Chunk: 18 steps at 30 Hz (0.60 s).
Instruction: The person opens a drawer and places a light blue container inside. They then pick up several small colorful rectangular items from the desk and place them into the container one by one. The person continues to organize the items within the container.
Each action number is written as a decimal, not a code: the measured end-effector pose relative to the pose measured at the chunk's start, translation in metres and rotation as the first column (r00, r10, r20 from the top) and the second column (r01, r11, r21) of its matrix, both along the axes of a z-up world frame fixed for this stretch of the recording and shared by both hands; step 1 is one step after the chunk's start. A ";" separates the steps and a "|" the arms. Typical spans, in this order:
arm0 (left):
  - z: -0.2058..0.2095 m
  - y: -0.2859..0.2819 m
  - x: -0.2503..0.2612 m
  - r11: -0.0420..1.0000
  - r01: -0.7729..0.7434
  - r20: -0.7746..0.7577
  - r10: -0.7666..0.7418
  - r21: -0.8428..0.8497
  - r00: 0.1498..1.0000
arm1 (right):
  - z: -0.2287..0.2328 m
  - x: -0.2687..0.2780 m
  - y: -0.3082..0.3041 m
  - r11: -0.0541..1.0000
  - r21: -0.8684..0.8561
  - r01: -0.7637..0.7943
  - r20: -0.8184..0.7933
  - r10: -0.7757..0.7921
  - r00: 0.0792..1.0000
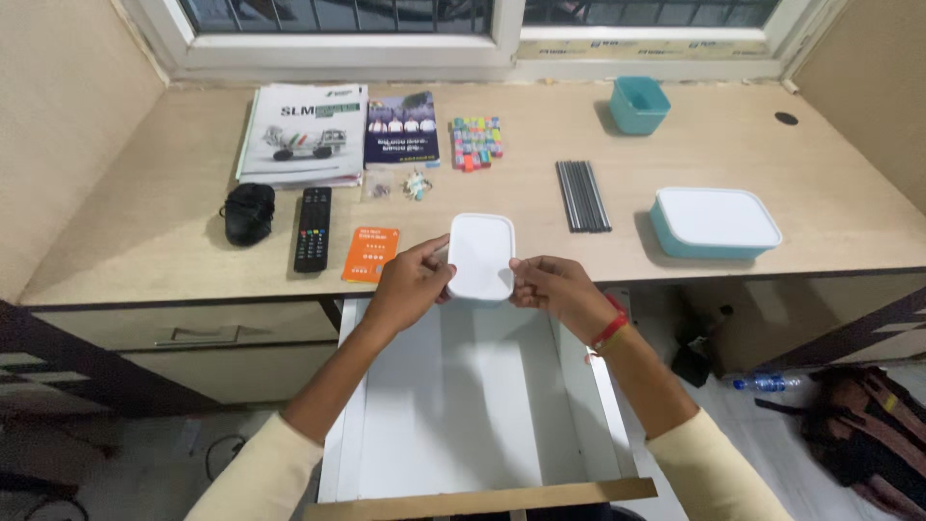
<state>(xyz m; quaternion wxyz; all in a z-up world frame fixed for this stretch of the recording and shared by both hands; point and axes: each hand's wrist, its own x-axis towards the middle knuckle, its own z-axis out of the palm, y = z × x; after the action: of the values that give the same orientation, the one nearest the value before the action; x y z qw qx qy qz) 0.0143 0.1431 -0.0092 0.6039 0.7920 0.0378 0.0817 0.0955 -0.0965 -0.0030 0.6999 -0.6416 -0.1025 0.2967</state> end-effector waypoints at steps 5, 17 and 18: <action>0.009 -0.012 -0.058 0.971 0.083 -0.184 -0.041 0.224 0.982 | 0.001 -0.031 -0.022 0.975 -0.155 -0.161 -0.026 0.159 0.987; -0.053 -0.039 -0.106 0.985 0.089 -0.432 -0.017 0.148 0.902 | -0.067 -0.058 -0.010 0.815 -0.522 -0.252 -0.028 0.279 0.960; -0.060 -0.037 -0.104 0.987 0.084 -0.447 -0.015 0.135 0.894 | -0.075 -0.056 -0.008 0.816 -0.528 -0.237 -0.003 0.278 0.961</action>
<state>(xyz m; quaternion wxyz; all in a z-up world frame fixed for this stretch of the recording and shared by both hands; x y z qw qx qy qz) -0.0893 0.1057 -0.0687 0.5195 0.8337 0.1483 -0.1142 0.0394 -0.1043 -0.0781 0.4480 -0.7983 -0.1298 0.3811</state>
